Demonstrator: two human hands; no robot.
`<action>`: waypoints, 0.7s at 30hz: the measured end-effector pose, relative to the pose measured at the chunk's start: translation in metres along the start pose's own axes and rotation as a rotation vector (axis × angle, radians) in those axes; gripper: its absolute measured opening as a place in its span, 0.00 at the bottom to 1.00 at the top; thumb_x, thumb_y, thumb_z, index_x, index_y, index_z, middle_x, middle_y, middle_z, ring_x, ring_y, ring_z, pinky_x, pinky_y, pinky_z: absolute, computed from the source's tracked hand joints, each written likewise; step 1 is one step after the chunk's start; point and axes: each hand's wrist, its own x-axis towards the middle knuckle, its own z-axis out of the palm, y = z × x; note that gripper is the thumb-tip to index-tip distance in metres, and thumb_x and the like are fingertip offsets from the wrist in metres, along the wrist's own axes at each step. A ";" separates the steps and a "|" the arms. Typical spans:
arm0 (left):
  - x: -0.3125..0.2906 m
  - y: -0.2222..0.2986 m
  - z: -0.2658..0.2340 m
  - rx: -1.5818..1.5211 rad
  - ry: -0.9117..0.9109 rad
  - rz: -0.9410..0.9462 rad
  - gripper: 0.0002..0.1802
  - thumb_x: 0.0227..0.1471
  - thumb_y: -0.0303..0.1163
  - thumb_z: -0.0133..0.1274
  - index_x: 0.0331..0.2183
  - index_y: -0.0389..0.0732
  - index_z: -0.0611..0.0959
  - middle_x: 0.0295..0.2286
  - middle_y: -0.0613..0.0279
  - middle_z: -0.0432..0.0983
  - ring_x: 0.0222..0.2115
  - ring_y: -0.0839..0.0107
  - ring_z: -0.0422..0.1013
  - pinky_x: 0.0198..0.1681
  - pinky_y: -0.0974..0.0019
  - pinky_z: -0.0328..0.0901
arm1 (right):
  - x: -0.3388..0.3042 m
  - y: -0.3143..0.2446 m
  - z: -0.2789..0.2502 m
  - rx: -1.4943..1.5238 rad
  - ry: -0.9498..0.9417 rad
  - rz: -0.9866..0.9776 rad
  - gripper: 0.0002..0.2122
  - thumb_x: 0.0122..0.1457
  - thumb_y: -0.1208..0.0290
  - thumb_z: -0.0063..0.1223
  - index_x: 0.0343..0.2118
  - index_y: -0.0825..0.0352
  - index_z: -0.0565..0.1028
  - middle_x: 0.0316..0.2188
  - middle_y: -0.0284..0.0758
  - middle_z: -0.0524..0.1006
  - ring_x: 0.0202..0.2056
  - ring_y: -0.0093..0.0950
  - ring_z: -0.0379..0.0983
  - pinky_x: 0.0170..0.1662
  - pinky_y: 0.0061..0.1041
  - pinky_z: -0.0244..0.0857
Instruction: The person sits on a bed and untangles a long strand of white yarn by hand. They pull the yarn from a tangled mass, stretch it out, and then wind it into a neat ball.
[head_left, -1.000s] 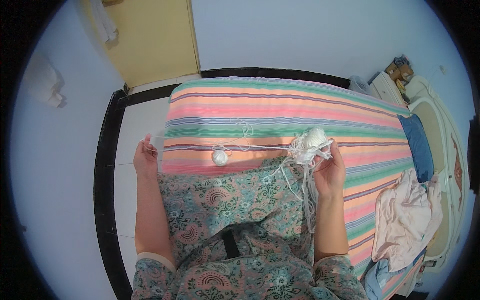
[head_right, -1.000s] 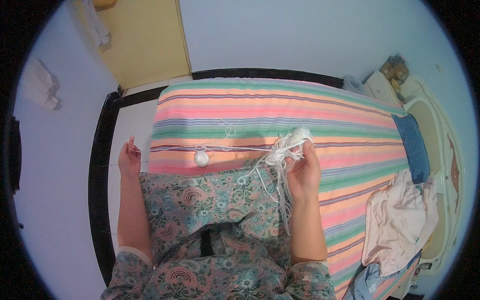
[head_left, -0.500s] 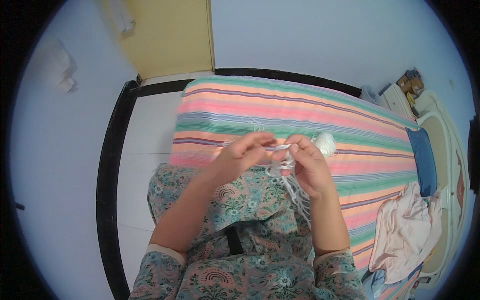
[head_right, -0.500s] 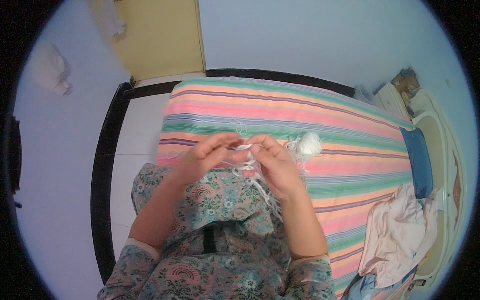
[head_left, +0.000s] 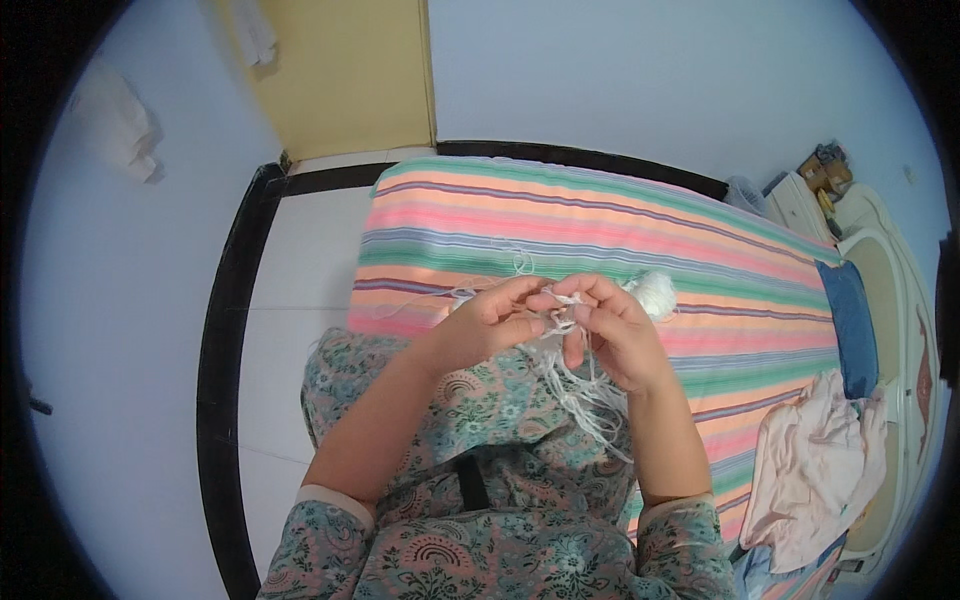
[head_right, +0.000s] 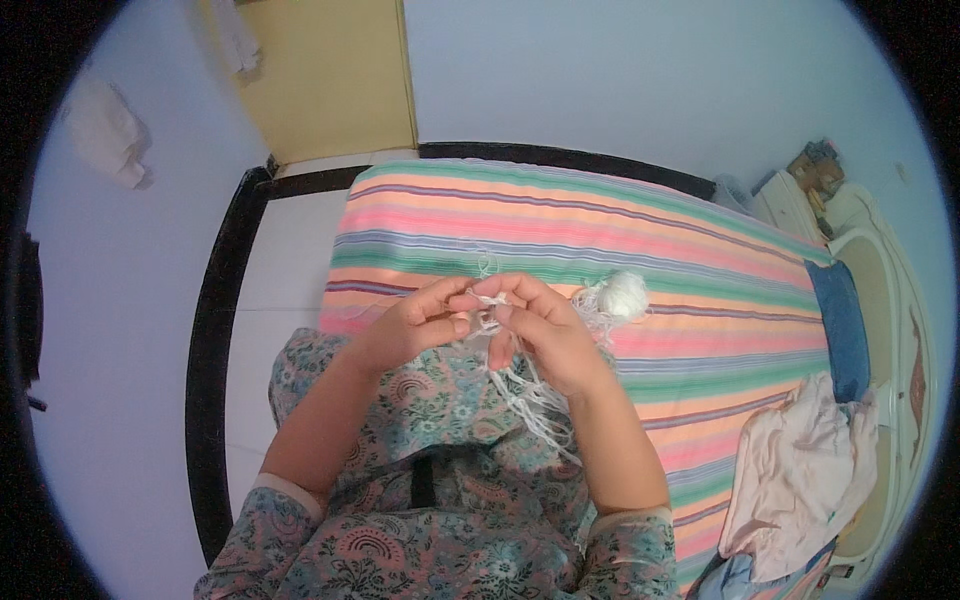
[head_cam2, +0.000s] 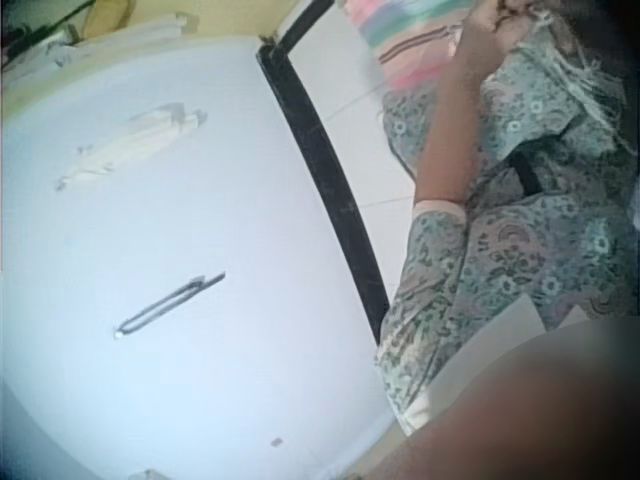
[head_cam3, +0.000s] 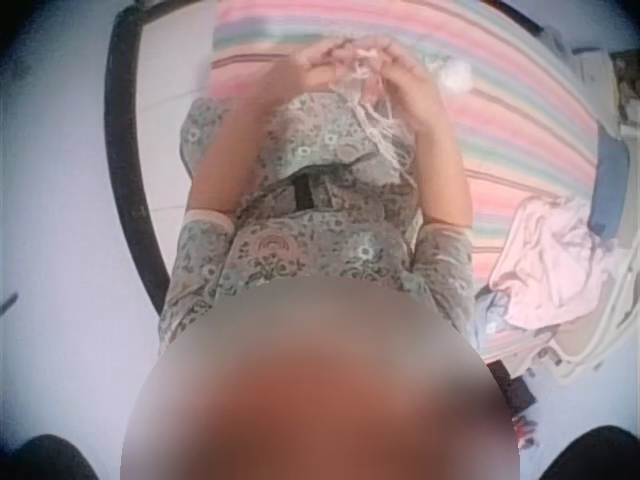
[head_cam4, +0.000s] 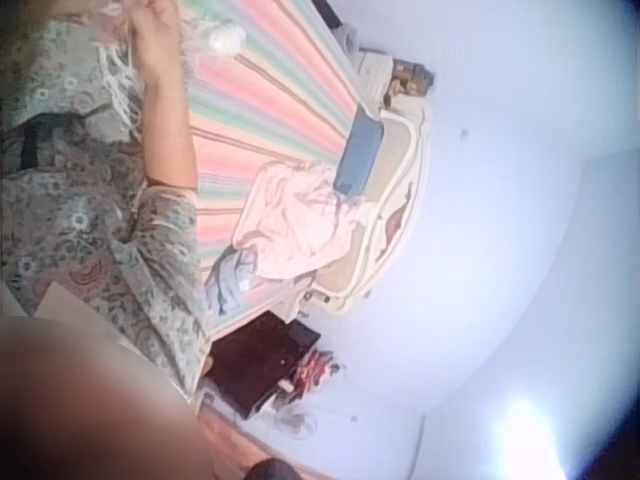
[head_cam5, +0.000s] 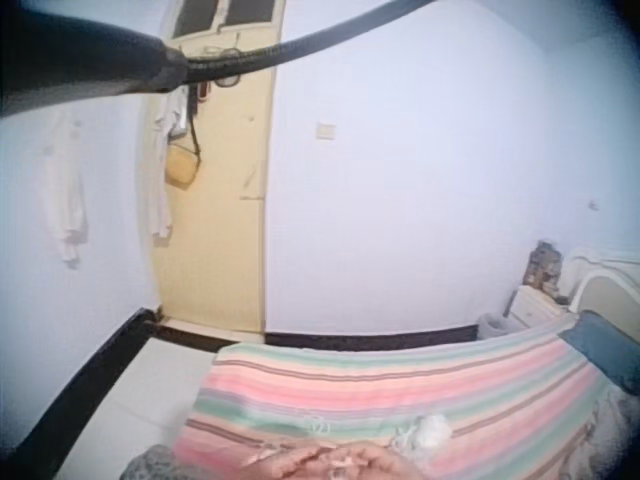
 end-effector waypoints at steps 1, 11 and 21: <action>0.000 0.001 -0.001 0.024 -0.016 -0.010 0.14 0.52 0.29 0.46 0.41 0.35 0.72 0.33 0.65 0.71 0.35 0.80 0.66 0.38 0.75 0.62 | 0.001 -0.002 -0.001 0.001 0.014 0.010 0.11 0.58 0.74 0.40 0.42 0.68 0.66 0.37 0.36 0.73 0.22 0.20 0.70 0.26 0.16 0.65; -0.012 -0.011 -0.024 -0.514 0.072 -0.046 0.09 0.55 0.29 0.39 0.35 0.37 0.72 0.18 0.71 0.63 0.13 0.85 0.52 0.17 0.81 0.52 | -0.010 -0.003 -0.013 0.052 0.230 0.005 0.14 0.59 0.67 0.41 0.46 0.67 0.65 0.41 0.35 0.71 0.25 0.17 0.69 0.22 0.13 0.61; -0.026 -0.031 -0.051 -0.945 0.269 -0.004 0.09 0.56 0.33 0.40 0.35 0.39 0.74 0.26 0.66 0.71 0.12 0.85 0.51 0.13 0.83 0.53 | -0.045 0.005 -0.047 -0.474 0.207 0.164 0.15 0.54 0.72 0.50 0.45 0.65 0.67 0.33 0.28 0.72 0.19 0.12 0.65 0.18 0.10 0.54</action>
